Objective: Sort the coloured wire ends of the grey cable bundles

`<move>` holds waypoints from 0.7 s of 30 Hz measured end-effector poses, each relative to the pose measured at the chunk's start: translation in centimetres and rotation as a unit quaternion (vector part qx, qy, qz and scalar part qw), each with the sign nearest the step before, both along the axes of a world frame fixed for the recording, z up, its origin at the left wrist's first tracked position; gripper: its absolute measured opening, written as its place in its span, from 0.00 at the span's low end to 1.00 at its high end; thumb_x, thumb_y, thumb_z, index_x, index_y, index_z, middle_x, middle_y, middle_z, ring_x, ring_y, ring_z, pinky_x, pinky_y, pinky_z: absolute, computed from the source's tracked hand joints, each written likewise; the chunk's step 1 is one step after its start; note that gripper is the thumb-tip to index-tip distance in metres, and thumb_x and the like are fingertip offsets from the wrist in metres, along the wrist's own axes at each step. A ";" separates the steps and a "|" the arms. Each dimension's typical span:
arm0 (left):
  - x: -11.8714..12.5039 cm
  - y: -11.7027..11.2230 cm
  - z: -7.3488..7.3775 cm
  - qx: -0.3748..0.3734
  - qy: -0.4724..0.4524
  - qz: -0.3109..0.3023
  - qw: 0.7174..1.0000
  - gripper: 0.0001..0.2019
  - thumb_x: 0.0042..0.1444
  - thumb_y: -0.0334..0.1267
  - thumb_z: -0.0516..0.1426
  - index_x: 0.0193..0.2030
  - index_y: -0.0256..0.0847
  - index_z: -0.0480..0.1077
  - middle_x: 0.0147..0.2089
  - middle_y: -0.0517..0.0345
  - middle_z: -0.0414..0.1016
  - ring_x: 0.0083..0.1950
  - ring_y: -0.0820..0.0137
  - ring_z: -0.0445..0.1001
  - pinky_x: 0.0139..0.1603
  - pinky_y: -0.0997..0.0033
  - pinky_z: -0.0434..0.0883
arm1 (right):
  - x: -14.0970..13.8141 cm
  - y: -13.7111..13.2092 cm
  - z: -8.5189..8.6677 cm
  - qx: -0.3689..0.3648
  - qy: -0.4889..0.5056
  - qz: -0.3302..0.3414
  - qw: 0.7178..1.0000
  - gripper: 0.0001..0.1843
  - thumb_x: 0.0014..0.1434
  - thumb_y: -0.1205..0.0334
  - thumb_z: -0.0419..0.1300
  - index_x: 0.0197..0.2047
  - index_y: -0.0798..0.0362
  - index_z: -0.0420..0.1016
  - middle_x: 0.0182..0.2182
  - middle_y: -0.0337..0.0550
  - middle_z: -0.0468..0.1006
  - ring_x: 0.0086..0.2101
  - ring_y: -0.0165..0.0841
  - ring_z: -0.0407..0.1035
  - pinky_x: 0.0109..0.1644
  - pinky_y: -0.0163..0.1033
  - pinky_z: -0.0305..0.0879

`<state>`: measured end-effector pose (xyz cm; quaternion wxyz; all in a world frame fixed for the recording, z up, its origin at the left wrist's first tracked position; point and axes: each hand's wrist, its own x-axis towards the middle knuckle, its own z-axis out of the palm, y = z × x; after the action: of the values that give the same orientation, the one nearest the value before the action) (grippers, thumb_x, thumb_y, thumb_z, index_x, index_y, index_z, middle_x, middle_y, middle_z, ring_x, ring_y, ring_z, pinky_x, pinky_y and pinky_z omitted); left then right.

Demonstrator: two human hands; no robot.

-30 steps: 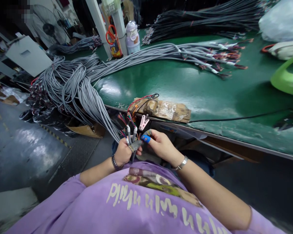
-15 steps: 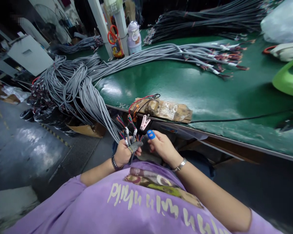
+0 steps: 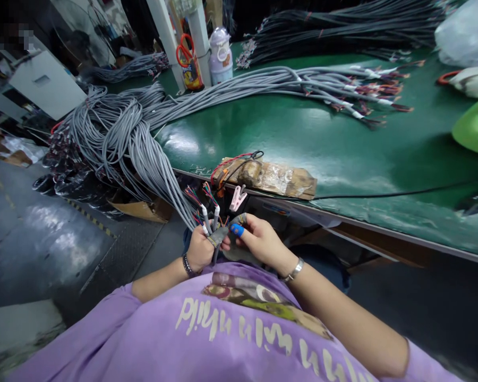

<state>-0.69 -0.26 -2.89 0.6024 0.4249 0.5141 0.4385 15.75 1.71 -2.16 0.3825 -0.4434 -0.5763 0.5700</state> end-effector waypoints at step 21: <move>-0.2 0.1 -0.6 -0.020 -0.074 -0.022 0.997 0.21 0.44 0.52 0.67 0.29 0.36 0.67 0.21 0.60 0.72 0.19 0.73 0.71 0.24 0.74 0.70 | 0.0 0.7 0.5 -0.052 -0.001 0.003 0.999 0.22 0.47 0.42 0.67 0.27 0.53 0.70 0.20 0.35 0.67 0.20 0.27 0.59 0.25 0.34 0.58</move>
<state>-0.92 -0.18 -3.51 0.6566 0.3899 0.4675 0.4452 15.76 2.40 -1.62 0.3568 -0.4613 -0.5477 0.5999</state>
